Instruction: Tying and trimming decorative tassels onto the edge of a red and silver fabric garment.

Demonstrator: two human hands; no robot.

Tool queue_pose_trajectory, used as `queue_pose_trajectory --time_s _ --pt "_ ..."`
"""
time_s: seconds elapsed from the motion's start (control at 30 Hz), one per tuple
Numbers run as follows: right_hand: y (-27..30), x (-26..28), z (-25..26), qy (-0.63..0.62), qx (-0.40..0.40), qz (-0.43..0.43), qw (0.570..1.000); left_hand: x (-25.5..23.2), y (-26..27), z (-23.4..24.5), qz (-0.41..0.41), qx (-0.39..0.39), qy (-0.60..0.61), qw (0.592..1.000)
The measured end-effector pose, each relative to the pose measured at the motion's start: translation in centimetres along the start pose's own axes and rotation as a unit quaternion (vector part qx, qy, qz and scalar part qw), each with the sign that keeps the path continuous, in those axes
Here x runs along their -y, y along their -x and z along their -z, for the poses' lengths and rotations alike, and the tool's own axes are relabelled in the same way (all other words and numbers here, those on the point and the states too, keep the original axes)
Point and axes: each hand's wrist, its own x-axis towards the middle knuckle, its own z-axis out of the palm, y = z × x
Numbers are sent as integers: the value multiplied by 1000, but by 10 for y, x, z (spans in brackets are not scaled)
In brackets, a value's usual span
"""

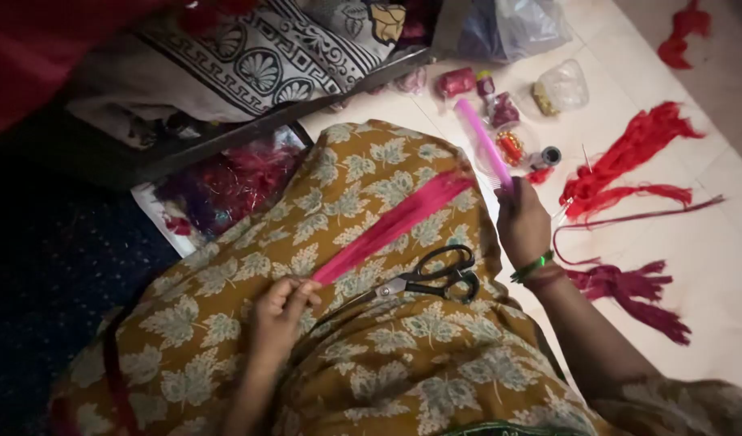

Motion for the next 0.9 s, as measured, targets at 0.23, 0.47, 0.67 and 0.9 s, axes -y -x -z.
queue_pose_trajectory --time_s 0.23,0.47,0.67,0.9 --pt "6 -1 -10 36 -6 38 999 -3 7 6 -12 -7 -73 997" --pt "-4 3 -13 37 -45 101 993 25 3 15 -55 3 -58 997" --pt "4 29 -1 28 15 75 997 22 7 14 -72 3 -86 994" --pt "1 25 8 -53 -9 59 997 45 4 26 -60 -5 -44 997"
